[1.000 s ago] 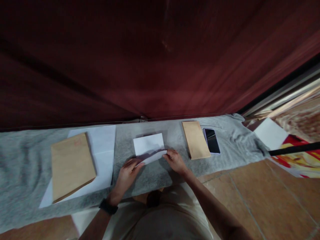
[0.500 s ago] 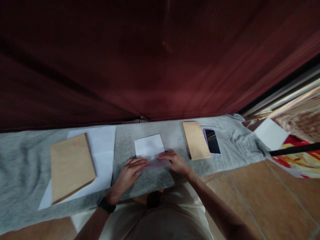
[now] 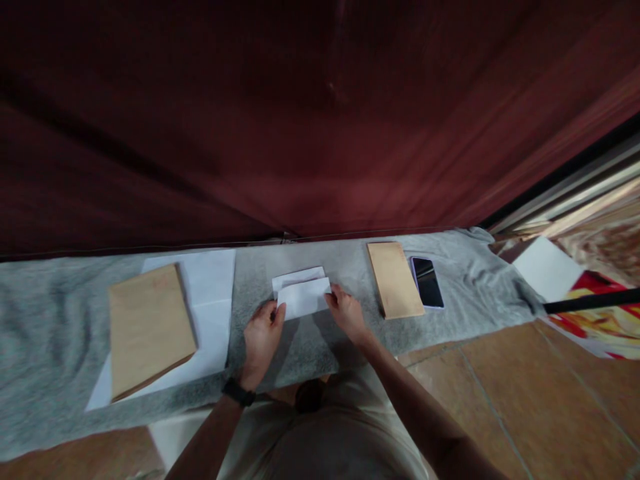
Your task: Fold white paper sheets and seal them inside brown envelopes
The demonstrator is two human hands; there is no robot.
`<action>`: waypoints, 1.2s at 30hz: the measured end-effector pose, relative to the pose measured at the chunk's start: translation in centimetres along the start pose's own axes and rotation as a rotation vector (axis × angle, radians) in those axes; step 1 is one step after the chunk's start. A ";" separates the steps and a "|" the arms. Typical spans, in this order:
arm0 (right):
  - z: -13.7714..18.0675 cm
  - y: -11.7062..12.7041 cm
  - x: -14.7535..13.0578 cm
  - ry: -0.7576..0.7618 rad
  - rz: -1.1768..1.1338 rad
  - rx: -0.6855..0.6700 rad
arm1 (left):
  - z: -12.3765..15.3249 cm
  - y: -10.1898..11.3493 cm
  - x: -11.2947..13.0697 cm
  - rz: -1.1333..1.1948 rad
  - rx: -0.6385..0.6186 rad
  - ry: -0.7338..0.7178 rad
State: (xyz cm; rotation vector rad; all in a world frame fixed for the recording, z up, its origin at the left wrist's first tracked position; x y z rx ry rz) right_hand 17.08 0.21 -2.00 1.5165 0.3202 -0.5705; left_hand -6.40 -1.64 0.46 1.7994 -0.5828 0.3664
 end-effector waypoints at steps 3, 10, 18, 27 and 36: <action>-0.2 0.1 -0.4 -0.019 0.028 0.011 | -0.4 -0.2 0.5 -0.119 -0.016 0.023; -1.0 0.7 -1.9 -0.035 0.117 0.024 | -1.1 -0.3 0.9 -0.271 -0.112 0.101; -2.0 0.9 -3.1 -0.056 0.245 -0.046 | -2.0 -0.6 0.2 -0.363 -0.202 0.240; -2.7 0.7 -3.7 -0.008 0.376 -0.042 | -2.2 -0.7 0.9 -0.451 -0.233 0.236; -2.4 0.5 -3.4 0.063 0.343 0.123 | -2.1 -1.2 0.3 -0.442 -0.195 0.256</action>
Point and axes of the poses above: each hand's wrist, its own z-axis away from the middle knuckle, its own y-axis out of the back of the hand, x = y × z, the point moved 5 cm from there along -z, towards the middle knuckle, and after that the axes turned 8 degrees about -y, right-handed, at the moved point
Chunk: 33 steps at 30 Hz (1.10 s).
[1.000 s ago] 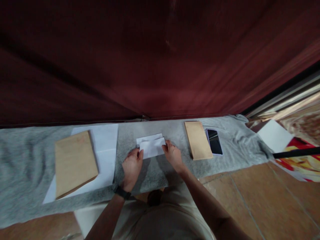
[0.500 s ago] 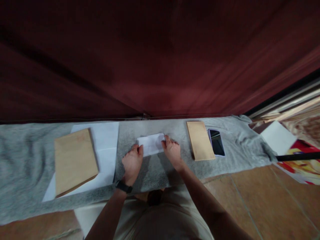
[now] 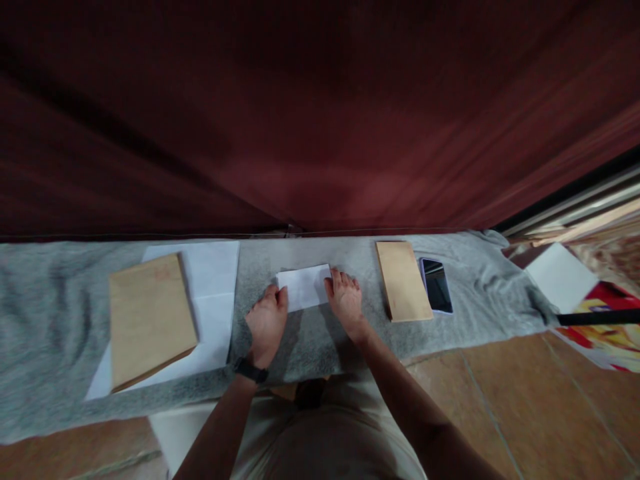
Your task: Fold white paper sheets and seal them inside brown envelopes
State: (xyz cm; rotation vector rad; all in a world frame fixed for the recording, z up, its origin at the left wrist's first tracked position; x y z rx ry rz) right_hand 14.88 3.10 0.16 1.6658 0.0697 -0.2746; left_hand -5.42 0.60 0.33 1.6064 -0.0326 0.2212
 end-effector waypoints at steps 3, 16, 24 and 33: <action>0.2 0.4 -0.1 0.014 -0.028 0.050 | -0.2 0.1 0.0 0.016 -0.022 0.009; 3.3 -1.6 -3.4 0.273 -0.189 -0.020 | -0.1 0.9 0.6 0.005 -0.092 0.020; 3.5 -2.0 -3.5 0.275 -0.124 0.005 | 0.0 1.2 0.8 0.004 -0.081 0.029; 3.6 -2.1 -3.6 0.274 -0.082 -0.007 | 0.5 1.4 1.0 0.067 0.018 0.011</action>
Point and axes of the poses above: each hand's wrist, its own z-axis away from the middle knuckle, its own y-axis out of the back of the hand, x = y × z, the point moved 5 cm from there along -z, towards the middle knuckle, and after that the axes turned 8 degrees about -y, right-handed, at the moved point
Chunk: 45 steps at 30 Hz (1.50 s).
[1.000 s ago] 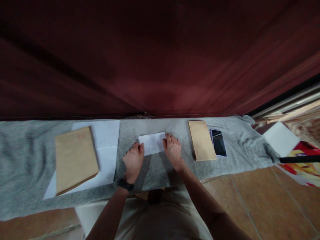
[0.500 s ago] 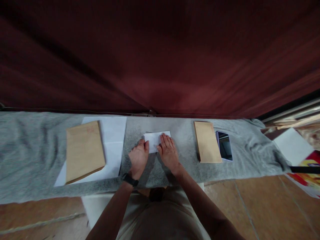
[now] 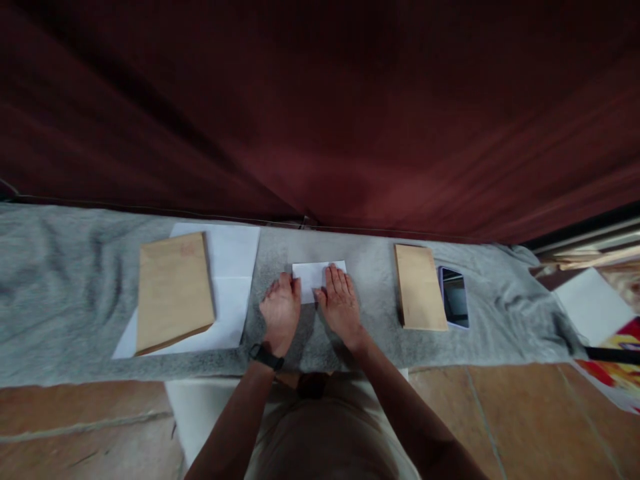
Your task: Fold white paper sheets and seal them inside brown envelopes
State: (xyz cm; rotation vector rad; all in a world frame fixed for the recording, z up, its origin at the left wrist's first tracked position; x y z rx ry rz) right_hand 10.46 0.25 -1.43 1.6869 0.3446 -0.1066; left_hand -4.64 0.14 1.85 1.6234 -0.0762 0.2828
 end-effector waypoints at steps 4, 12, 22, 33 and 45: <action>0.1 -0.1 0.1 0.033 0.015 -0.030 | 0.8 -0.7 3.3 0.144 0.082 -0.335; 0.2 -0.4 0.1 0.052 0.069 -0.058 | 0.9 -3.3 4.7 0.148 -0.013 -0.458; 0.4 0.5 2.3 -0.137 0.060 0.040 | 0.7 -3.4 2.6 0.083 0.042 -0.352; 0.8 1.8 5.0 -0.197 0.094 0.094 | 0.7 -3.3 2.8 0.080 0.052 -0.352; -0.8 0.1 -0.1 0.004 0.055 -0.050 | 1.1 -3.0 2.0 0.112 0.034 -0.329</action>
Point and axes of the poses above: each hand's wrist, its own z-axis away from the middle knuckle, its own y-axis out of the back of the hand, x = y × z, the point moved 5 cm from there along -z, towards the middle knuckle, and after that the axes turned 8 degrees about -y, right-handed, at the moved point
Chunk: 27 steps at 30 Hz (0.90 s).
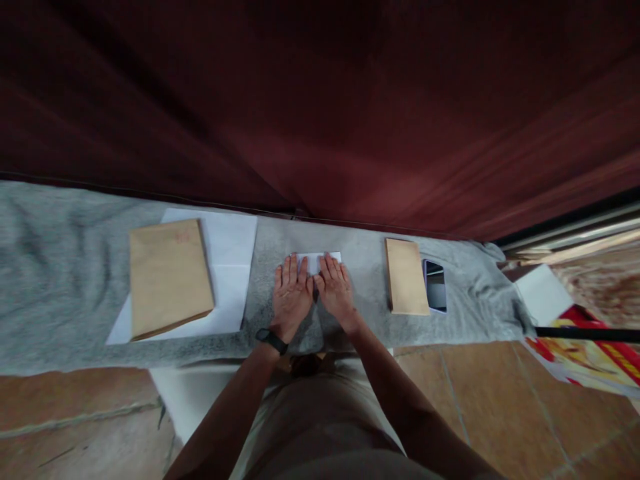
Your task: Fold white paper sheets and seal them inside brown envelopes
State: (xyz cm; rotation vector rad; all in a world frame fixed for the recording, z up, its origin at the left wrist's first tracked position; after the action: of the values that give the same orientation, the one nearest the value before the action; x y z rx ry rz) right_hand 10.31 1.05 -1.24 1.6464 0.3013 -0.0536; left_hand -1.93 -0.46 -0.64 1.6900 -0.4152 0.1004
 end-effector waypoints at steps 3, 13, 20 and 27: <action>0.2 0.3 1.9 -0.047 0.023 0.047 | 0.8 0.3 -0.8 -0.002 0.030 0.020; 0.6 0.7 4.2 -0.129 0.046 0.046 | 2.4 2.1 -2.3 0.026 0.048 0.085; 0.7 0.6 4.1 -0.130 0.038 0.056 | 1.9 3.0 -1.0 0.241 0.022 0.191; 0.4 0.8 4.0 -0.135 -0.019 0.051 | -0.4 1.2 -2.9 1.134 0.222 0.578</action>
State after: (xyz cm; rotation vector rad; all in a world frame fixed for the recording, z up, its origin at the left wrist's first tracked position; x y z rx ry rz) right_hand 14.44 1.24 -1.33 1.6813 0.2141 -0.1869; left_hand -5.01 0.38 -0.30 1.3538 -0.8845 1.4598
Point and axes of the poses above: each hand's wrist, its own z-axis away from the middle knuckle, its own y-axis out of the back of the hand, x = y × z, the point moved 5 cm from there along -z, towards the middle knuckle, and after that the axes turned 8 degrees about -y, right-handed, at the moved point
